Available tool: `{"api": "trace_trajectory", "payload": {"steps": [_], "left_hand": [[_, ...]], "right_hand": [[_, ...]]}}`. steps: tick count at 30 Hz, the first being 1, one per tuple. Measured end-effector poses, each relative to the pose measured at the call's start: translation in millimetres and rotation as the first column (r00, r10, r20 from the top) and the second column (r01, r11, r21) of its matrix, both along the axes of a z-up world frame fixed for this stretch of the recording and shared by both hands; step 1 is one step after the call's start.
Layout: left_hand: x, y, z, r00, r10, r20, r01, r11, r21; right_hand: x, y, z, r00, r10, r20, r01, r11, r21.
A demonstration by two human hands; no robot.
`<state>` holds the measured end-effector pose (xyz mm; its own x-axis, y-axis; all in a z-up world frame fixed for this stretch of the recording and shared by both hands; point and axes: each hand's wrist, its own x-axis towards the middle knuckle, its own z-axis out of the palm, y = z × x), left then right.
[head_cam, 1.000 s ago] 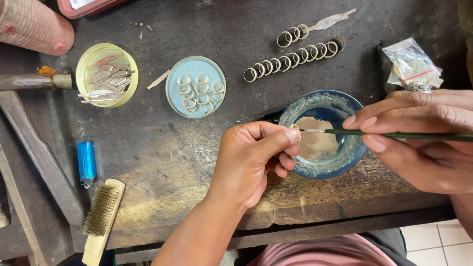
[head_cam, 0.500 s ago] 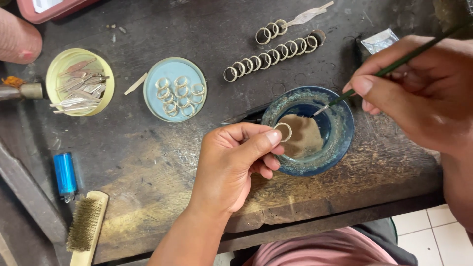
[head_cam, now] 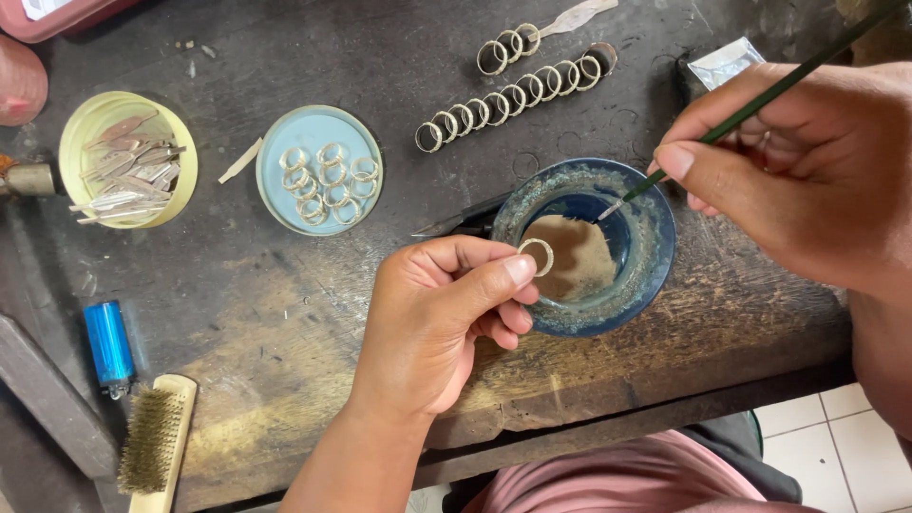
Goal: Applying a liquid or paste to small metal rings using a fine-tipped brush.
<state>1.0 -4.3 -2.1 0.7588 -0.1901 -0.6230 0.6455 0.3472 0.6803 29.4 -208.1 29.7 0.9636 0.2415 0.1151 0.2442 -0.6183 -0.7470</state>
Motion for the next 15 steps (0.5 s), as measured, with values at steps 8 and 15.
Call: {"api": "trace_trajectory", "payload": {"steps": [8,15], "left_hand": [[2,3,2,0.999,-0.018,-0.038,0.015,0.997,-0.076],[1,2,0,0.999,-0.021,-0.032,0.018,0.996,-0.090]], "right_hand": [[-13,4,10,1.000,-0.011,0.019,0.008,0.989,0.149],[-20,-1,2,0.907,0.246,0.343,-0.290,0.954,0.082]]}}
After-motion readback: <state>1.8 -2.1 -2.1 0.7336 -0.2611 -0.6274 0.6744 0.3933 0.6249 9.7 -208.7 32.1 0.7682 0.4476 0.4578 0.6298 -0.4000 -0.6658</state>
